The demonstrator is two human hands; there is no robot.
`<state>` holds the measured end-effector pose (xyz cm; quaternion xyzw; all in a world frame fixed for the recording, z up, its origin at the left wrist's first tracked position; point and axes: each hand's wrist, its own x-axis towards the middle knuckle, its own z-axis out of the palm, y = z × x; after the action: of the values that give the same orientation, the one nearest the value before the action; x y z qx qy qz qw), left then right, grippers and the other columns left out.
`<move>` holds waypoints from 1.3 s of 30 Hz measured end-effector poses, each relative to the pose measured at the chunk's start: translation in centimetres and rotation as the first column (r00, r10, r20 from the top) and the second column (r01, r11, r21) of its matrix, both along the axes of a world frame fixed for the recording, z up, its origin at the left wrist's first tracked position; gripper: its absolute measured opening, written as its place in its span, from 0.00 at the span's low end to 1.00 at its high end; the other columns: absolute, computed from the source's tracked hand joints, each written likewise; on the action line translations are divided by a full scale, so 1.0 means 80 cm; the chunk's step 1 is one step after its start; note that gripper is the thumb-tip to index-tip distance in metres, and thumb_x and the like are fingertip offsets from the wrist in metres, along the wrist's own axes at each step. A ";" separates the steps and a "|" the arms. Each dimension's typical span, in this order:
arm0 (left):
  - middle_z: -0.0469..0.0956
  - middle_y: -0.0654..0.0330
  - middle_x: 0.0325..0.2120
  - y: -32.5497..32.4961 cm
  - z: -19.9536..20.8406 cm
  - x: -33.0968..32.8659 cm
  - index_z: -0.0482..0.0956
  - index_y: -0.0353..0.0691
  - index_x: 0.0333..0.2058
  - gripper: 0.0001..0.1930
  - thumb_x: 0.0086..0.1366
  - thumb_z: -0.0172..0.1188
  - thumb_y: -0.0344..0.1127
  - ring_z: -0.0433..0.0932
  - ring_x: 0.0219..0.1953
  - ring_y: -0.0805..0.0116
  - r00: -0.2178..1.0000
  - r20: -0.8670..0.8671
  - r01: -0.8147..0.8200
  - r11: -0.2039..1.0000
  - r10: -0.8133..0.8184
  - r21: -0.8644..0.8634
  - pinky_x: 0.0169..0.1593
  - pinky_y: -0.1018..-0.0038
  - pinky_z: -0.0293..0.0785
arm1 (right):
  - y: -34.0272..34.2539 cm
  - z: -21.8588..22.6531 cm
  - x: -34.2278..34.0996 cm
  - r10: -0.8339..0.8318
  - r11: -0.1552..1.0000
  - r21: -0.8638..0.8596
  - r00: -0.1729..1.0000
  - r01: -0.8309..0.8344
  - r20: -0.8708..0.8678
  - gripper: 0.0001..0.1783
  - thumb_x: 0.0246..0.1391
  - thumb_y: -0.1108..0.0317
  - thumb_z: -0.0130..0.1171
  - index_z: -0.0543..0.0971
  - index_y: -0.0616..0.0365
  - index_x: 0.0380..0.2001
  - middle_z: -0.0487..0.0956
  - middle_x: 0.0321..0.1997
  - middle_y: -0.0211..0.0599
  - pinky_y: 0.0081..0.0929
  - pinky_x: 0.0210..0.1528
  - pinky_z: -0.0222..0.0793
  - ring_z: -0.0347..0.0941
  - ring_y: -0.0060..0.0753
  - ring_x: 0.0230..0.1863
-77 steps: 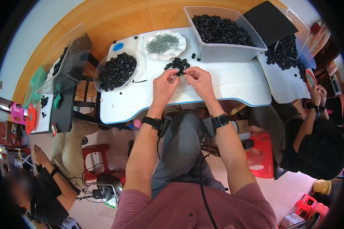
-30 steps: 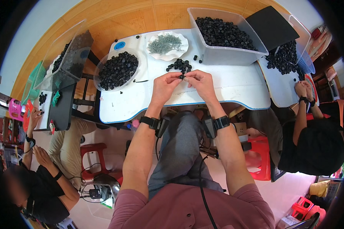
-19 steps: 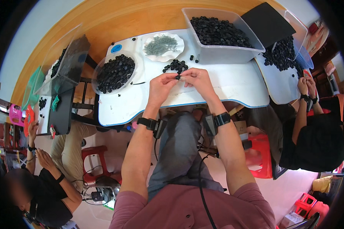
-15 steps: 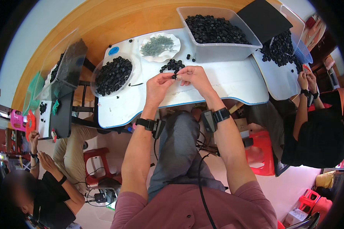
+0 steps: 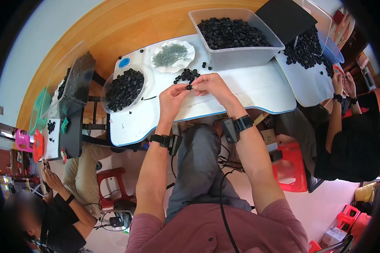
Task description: Assembling small black plastic components by hand.
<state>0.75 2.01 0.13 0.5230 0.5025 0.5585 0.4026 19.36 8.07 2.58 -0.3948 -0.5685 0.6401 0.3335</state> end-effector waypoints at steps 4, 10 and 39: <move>0.84 0.55 0.39 0.001 -0.004 -0.004 0.81 0.28 0.45 0.13 0.61 0.67 0.22 0.83 0.40 0.72 1.000 0.021 0.010 1.000 -0.009 -0.011 0.47 0.78 0.78 | 0.001 0.003 -0.003 0.003 1.000 -0.008 1.000 -0.003 -0.011 0.06 0.53 0.71 0.65 0.83 0.59 0.34 0.84 0.30 0.34 0.20 0.33 0.70 0.80 0.23 0.29; 0.84 0.55 0.39 0.000 -0.001 0.000 0.82 0.28 0.45 0.13 0.60 0.67 0.23 0.83 0.40 0.72 1.000 0.017 -0.001 1.000 0.002 -0.026 0.46 0.78 0.78 | 0.005 0.004 0.000 0.040 0.998 -0.046 0.999 -0.040 0.004 0.07 0.55 0.69 0.64 0.83 0.60 0.36 0.85 0.31 0.34 0.20 0.34 0.69 0.80 0.23 0.30; 0.85 0.56 0.37 0.000 0.002 -0.002 0.82 0.28 0.44 0.13 0.59 0.66 0.21 0.83 0.38 0.74 0.988 0.154 -0.016 0.998 0.026 -0.066 0.45 0.78 0.79 | 0.006 0.006 -0.012 -0.012 0.998 -0.068 0.999 0.016 0.053 0.06 0.54 0.68 0.67 0.84 0.58 0.34 0.84 0.30 0.31 0.21 0.34 0.71 0.78 0.21 0.29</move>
<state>0.60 2.03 0.31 0.4595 0.4931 0.5849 0.4513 18.43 8.53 3.09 -0.4266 -0.5522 0.6461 0.3093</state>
